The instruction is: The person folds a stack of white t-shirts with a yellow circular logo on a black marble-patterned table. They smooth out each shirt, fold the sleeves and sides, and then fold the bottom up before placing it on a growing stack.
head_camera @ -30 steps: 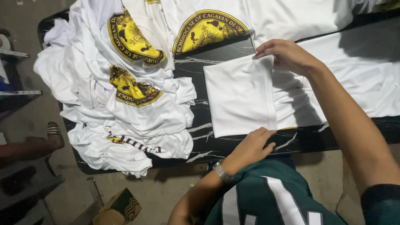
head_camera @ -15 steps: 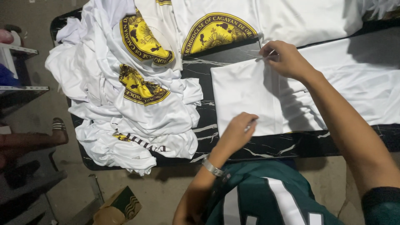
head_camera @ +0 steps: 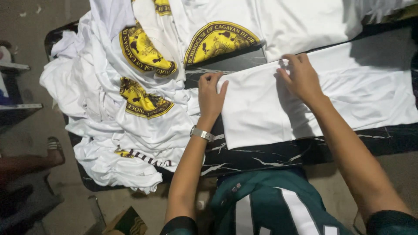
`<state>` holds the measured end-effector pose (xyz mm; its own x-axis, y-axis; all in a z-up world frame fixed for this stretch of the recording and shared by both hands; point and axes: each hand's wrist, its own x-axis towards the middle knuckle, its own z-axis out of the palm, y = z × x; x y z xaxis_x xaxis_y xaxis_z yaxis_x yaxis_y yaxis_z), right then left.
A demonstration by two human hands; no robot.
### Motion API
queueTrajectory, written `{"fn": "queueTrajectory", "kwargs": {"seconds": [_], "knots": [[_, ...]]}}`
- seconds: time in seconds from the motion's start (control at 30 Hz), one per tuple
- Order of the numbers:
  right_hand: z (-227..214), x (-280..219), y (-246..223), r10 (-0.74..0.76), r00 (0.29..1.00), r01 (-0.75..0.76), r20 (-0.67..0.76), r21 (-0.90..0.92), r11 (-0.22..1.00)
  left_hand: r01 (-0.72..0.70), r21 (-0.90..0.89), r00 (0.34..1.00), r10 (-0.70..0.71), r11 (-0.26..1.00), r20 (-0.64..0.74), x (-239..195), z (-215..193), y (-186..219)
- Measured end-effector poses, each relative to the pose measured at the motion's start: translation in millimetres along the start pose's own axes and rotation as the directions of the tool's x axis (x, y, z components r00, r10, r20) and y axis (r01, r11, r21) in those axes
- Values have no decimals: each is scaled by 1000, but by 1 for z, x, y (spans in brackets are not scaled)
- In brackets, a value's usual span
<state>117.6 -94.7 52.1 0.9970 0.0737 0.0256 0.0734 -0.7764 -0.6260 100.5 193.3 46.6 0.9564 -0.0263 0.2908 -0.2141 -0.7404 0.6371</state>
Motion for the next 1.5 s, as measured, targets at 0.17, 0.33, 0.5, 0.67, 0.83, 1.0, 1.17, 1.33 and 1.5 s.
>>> {"fn": "queueTrajectory", "kwargs": {"seconds": [0.17,0.33,0.5,0.67,0.83,1.0,1.17,1.33,1.5], "knots": [[6,8,-3,70,997,-70,31,-14,997,164,-166,983,-148,972,104,2,16,-29],[11,19,-3,41,999,-41,10,-45,998,241,-259,968,-213,935,130,3,19,-41],[5,28,-10,100,993,-102,65,38,994,313,-287,949,-285,905,136,5,21,-48],[8,-12,-23,-80,997,79,-17,-44,996,265,-254,961,-233,930,149,5,24,-56],[26,-119,-60,-178,984,178,8,6,984,236,-247,967,-202,940,158,6,24,-56],[73,-189,-48,-74,990,103,122,-257,961,257,-236,960,-219,937,177,7,23,-55],[69,-194,-47,-10,993,35,120,-207,978,231,-212,964,-194,950,182,6,28,-60],[64,-194,-41,-13,986,60,166,-282,958,259,-219,957,-219,941,193,9,30,-64],[55,-180,-79,-122,987,140,109,-182,973,240,-214,961,-201,947,192,10,28,-64]]}}
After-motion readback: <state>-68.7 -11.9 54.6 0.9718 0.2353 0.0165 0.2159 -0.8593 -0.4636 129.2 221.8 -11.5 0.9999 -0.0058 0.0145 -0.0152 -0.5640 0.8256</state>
